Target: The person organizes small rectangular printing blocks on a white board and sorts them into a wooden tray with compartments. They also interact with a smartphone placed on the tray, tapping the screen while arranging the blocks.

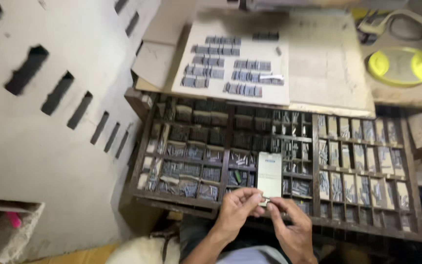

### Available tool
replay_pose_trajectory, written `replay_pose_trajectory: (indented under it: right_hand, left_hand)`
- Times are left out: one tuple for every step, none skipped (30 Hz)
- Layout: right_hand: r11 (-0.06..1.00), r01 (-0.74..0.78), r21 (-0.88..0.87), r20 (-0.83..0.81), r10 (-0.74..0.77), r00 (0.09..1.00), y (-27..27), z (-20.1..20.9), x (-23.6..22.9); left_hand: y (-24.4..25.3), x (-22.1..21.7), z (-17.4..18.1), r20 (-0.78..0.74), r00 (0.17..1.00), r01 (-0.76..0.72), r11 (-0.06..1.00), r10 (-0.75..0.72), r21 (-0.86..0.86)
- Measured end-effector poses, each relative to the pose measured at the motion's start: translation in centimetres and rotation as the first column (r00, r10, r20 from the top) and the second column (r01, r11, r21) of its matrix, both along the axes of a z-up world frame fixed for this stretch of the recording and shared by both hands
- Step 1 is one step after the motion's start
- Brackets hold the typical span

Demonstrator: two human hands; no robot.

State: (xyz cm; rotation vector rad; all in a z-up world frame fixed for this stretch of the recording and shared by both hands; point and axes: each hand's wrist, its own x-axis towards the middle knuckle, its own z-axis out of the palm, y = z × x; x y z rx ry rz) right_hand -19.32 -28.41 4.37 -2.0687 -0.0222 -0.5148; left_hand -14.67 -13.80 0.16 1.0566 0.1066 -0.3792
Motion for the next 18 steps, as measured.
replay_pose_trajectory:
  right_hand:
    - [1.0, 0.002, -0.003, 0.017, -0.002, 1.0, -0.1, -0.4, 0.3]
    - [1.0, 0.015, -0.004, 0.025, -0.015, 1.0, -0.2, -0.9, 0.3]
    - [1.0, 0.028, -0.004, 0.032, -0.028, 0.999, -0.3, -1.5, 0.3]
    - [1.0, 0.028, -0.004, 0.033, -0.028, 0.999, -0.3, -1.3, 0.3]
    - [1.0, 0.008, -0.001, 0.044, -0.008, 0.999, -0.4, -1.2, 0.3]
    - [1.0, -0.016, 0.002, 0.057, 0.015, 0.998, -0.4, -1.0, 0.4]
    - [1.0, -0.018, 0.003, 0.059, 0.018, 0.998, -0.4, -1.2, 0.3]
    - [0.999, -0.024, -0.021, 0.069, 0.026, 0.997, -0.5, -1.3, 0.3]
    - [0.999, -0.03, -0.045, 0.079, 0.034, 0.996, -0.6, -1.5, 0.2]
    - [0.999, -0.03, -0.045, 0.079, 0.034, 0.996, -0.6, -1.6, 0.2]
    - [0.998, -0.052, -0.018, 0.075, 0.054, 0.996, -0.7, -1.7, 0.3]
    - [0.997, -0.073, 0.009, 0.069, 0.072, 0.995, -0.9, -1.9, 0.1]
    - [0.997, -0.071, 0.009, 0.068, 0.07, 0.995, -1.0, -2.0, 0.3]
    - [0.997, -0.074, 0.034, 0.035, 0.073, 0.997, -1.2, -2.0, 0.2]
    - [0.995, -0.076, 0.059, 0.002, 0.076, 0.997, -1.4, -2.1, 0.2]
    - [0.996, -0.069, 0.06, -0.012, 0.07, 0.997, -1.9, -2.3, 0.6]
    - [1.0, -0.019, -0.005, 0.023, 0.019, 1.0, -2.4, -2.7, 1.0]
    - [0.997, 0.039, -0.069, 0.04, -0.037, 0.999, -3.0, -3.1, 0.4]
  left_hand:
    - [0.1, 0.3, 0.4, 0.017, 1.0, 0.002, 1.0, -0.002, -0.003]
    - [0.1, 0.1, 0.6, 0.016, 1.0, 0.011, 1.0, -0.011, -0.013]
    - [0.1, 0.0, 0.8, 0.016, 1.0, 0.021, 0.999, -0.021, -0.024]
    - [0.1, -0.1, 0.5, 0.016, 1.0, 0.021, 0.999, -0.021, -0.024]
    - [0.1, -0.1, 0.2, 0.029, 0.999, 0.041, 0.998, -0.04, -0.038]
    - [0.2, -0.1, -0.1, 0.044, 0.997, 0.059, 0.997, -0.057, -0.051]
    - [0.2, -0.2, -0.2, 0.047, 0.997, 0.056, 0.997, -0.054, -0.05]
    - [0.2, -0.2, -0.3, 0.035, 0.998, 0.053, 0.998, -0.051, -0.04]
    - [0.2, -0.2, -0.3, 0.023, 0.999, 0.049, 0.998, -0.048, -0.031]
    - [0.3, -0.3, -0.1, 0.023, 0.999, 0.049, 0.998, -0.048, -0.031]
    - [0.4, -0.3, 0.1, 0.05, 0.997, 0.055, 0.998, -0.053, -0.033]
    - [0.5, -0.4, 0.2, 0.075, 0.995, 0.063, 0.997, -0.06, -0.036]
    - [0.5, -0.2, 0.5, 0.073, 0.995, 0.064, 0.997, -0.062, -0.036]
    - [0.4, -0.1, 0.8, 0.105, 0.992, 0.073, 0.997, -0.069, -0.031]
    - [0.4, 0.0, 1.1, 0.136, 0.988, 0.081, 0.996, -0.077, -0.027]
    - [0.3, 0.4, 1.5, 0.122, 0.989, 0.086, 0.996, -0.082, -0.028]
    - [0.1, 0.8, 1.7, 0.149, 0.984, 0.095, 0.995, -0.099, 0.036]
    - [-0.1, 0.4, 1.8, 0.155, 0.98, 0.112, 0.989, -0.126, 0.099]
